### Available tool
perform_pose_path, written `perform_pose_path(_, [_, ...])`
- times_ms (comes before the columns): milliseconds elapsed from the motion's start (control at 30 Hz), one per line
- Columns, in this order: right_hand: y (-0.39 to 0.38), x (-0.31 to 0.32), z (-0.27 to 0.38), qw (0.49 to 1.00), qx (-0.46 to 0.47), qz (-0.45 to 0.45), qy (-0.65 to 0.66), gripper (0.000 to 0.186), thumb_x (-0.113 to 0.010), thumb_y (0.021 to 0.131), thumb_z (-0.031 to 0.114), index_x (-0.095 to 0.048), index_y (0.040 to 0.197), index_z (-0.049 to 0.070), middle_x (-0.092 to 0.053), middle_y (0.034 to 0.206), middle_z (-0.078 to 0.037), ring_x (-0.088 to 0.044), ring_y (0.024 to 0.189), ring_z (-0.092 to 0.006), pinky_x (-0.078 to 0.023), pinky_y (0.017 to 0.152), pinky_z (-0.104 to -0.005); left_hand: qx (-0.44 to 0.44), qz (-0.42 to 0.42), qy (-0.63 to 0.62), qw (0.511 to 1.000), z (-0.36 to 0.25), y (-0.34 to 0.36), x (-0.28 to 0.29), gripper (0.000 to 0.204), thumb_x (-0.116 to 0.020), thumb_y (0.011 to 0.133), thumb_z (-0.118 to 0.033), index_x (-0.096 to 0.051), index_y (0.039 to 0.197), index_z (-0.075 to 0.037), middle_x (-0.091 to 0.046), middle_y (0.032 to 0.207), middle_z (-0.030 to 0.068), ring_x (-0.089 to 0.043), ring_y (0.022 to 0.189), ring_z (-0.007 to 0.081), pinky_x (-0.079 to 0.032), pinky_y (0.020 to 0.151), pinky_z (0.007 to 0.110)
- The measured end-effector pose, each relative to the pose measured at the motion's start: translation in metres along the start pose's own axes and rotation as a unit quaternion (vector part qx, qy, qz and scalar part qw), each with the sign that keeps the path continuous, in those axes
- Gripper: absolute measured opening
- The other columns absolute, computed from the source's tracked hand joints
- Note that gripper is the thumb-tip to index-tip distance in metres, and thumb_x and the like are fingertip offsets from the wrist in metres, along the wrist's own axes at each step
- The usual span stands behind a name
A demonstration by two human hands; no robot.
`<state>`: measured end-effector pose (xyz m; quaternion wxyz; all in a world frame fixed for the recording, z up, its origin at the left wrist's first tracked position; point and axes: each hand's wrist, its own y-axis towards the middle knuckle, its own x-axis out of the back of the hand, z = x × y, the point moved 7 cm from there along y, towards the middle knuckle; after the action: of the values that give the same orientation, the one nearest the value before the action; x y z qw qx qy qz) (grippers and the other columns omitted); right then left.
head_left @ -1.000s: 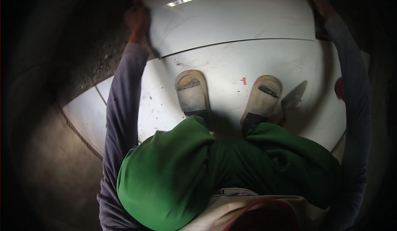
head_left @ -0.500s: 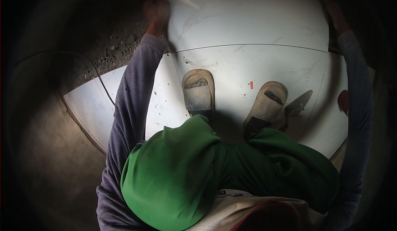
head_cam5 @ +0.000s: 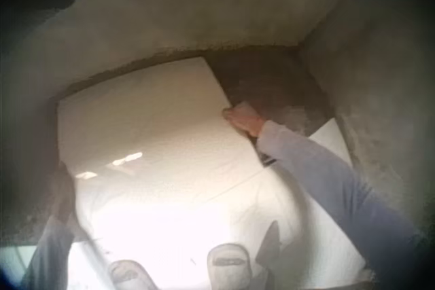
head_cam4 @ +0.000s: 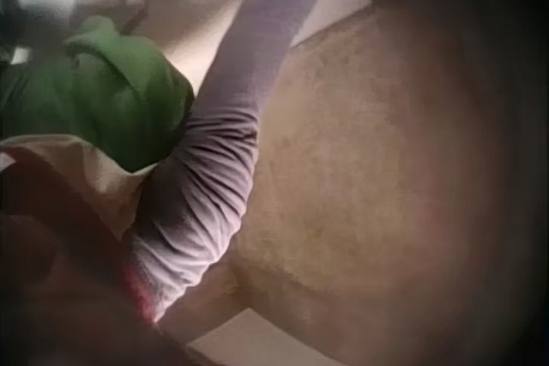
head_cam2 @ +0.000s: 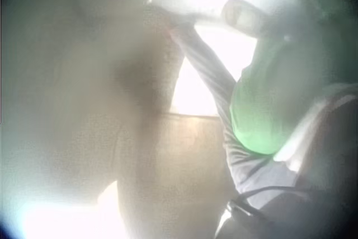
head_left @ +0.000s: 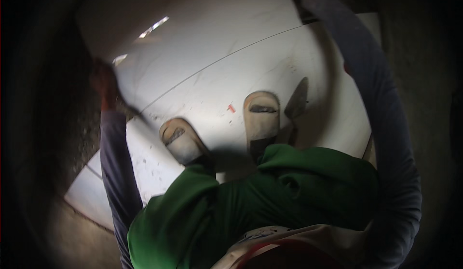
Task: The person uses an angle grinder to cut a tile, then carries the tile into a room and places it onto a prepared floor section among other tiles.
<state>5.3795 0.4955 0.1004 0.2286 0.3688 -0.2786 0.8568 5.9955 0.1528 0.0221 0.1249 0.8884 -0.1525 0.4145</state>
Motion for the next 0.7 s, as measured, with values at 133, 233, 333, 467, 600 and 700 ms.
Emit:
perform_pose_path(133, [-0.008, -0.002, 0.02, 0.994, -0.07, 0.008, -0.086, 0.048, -0.06, 0.105, 0.038, -0.068, 0.08, -0.002, -0.062, 0.074, -0.012, -0.055, 0.068, -0.0239, -0.046, 0.07, -0.0465, -0.04, 0.032, -0.06, 0.997, -0.003, 0.004, -0.003, 0.05, -0.049, 0.111, -0.041, -0.078, 0.094, -0.003, -0.069, 0.072, 0.0041, -0.056, 0.067, 0.0121, -0.047, 0.06, 0.035])
perform_pose_path(233, [-0.026, 0.006, 0.035, 0.985, -0.13, 0.024, -0.114, 0.051, -0.061, 0.105, 0.039, -0.061, 0.069, 0.002, -0.055, 0.066, -0.006, -0.05, 0.06, -0.0225, -0.042, 0.062, -0.0447, -0.026, 0.05, 0.013, 0.998, 0.005, 0.006, -0.005, 0.053, -0.049, 0.111, -0.045, -0.078, 0.095, -0.003, -0.071, 0.073, 0.0074, -0.058, 0.068, 0.0126, -0.048, 0.061, 0.037])
perform_pose_path(333, [-0.036, 0.016, 0.046, 0.997, -0.05, 0.049, -0.044, 0.052, -0.061, 0.104, 0.038, -0.056, 0.065, 0.004, -0.049, 0.06, -0.002, -0.044, 0.053, -0.0216, -0.039, 0.057, -0.0432, -0.037, 0.036, 0.054, 0.997, 0.006, 0.007, -0.008, 0.054, -0.048, 0.11, -0.049, -0.079, 0.099, -0.006, -0.072, 0.077, 0.012, -0.061, 0.069, 0.0156, -0.05, 0.062, 0.04])
perform_pose_path(467, [-0.024, -0.005, 0.032, 0.997, 0.037, 0.067, 0.033, 0.047, -0.06, 0.106, 0.034, -0.059, 0.071, 0.004, -0.053, 0.066, -0.005, -0.048, 0.06, -0.0216, -0.04, 0.06, -0.0449, -0.05, 0.021, 0.296, 0.954, -0.008, 0.007, -0.011, 0.03, -0.053, 0.103, -0.033, -0.075, 0.102, -0.012, -0.076, 0.089, 0.0203, -0.076, 0.079, 0.0374, -0.059, 0.067, 0.051])
perform_pose_path(600, [-0.034, -0.009, 0.038, 0.856, 0.397, -0.33, -0.038, 0.039, -0.061, 0.106, 0.036, -0.065, 0.087, 0.001, -0.066, 0.089, -0.014, -0.057, 0.085, -0.0291, -0.044, 0.077, -0.0499, -0.065, 0.03, 0.333, 0.94, -0.033, 0.008, -0.012, 0.037, -0.044, 0.105, -0.03, -0.072, 0.096, -0.006, -0.074, 0.093, 0.0276, -0.073, 0.09, 0.0482, -0.06, 0.074, 0.057])
perform_pose_path(700, [0.019, -0.032, -0.043, 0.992, 0.004, 0.051, -0.113, 0.041, -0.06, 0.107, 0.036, -0.072, 0.106, -0.004, -0.072, 0.113, -0.023, -0.063, 0.109, -0.0364, -0.046, 0.093, -0.0513, 0.034, 0.045, 0.216, 0.975, -0.03, 0.004, -0.006, 0.049, -0.036, 0.108, -0.034, -0.072, 0.095, -0.003, -0.074, 0.094, 0.0299, -0.073, 0.092, 0.0485, -0.057, 0.076, 0.058])
